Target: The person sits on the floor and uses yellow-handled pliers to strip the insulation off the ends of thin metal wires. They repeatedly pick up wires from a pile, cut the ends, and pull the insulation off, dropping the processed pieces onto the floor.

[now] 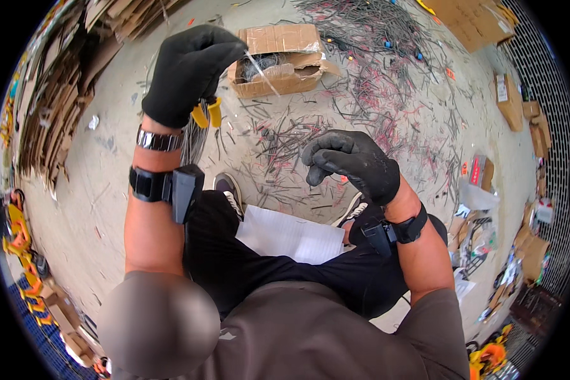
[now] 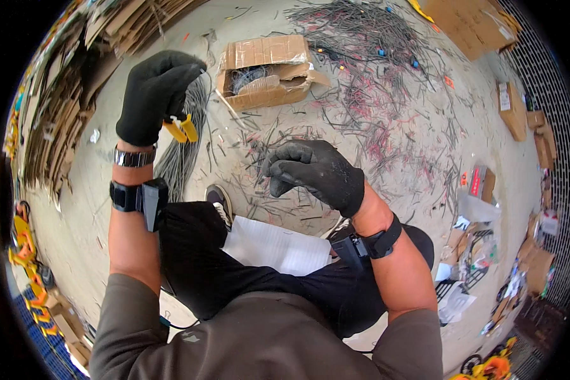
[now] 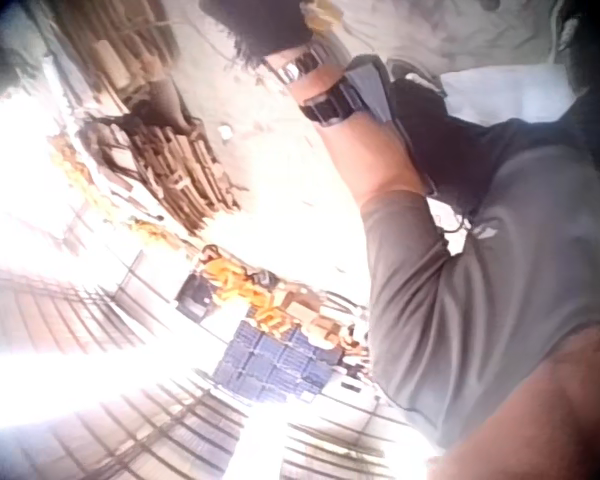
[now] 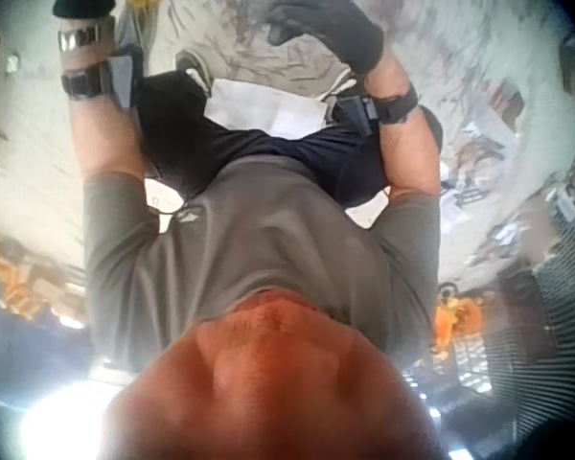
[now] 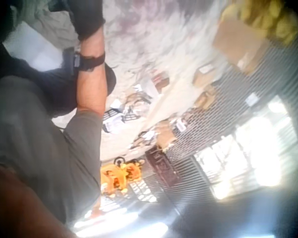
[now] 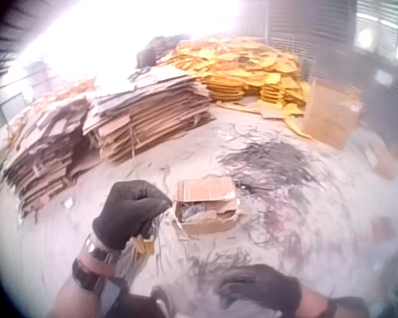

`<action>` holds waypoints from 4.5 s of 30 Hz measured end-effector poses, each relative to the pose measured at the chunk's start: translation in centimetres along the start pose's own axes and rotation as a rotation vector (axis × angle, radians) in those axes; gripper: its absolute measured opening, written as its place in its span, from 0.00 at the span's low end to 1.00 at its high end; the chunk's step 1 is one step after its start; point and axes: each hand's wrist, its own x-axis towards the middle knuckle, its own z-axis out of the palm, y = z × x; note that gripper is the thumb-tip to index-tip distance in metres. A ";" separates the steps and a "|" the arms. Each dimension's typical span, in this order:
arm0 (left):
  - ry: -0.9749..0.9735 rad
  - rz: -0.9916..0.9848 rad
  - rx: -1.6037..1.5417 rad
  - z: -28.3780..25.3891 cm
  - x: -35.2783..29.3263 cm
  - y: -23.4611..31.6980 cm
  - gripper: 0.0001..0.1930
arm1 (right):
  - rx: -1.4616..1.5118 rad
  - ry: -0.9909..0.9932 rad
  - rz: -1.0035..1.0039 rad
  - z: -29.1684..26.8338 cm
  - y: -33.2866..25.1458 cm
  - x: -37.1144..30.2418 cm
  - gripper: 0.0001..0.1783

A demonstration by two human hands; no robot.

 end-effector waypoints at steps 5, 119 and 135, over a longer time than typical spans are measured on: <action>-0.013 0.068 0.128 -0.4 0.5 -2.0 0.08 | -0.052 0.017 0.051 0.5 -0.6 -0.1 0.15; 0.127 -0.677 -0.744 9.5 -4.2 3.0 0.08 | -0.361 -0.044 0.054 2.9 7.3 2.6 0.25; 0.584 -0.457 -0.515 3.6 -2.0 -0.4 0.09 | -1.272 -0.117 0.120 1.0 4.0 -1.3 0.28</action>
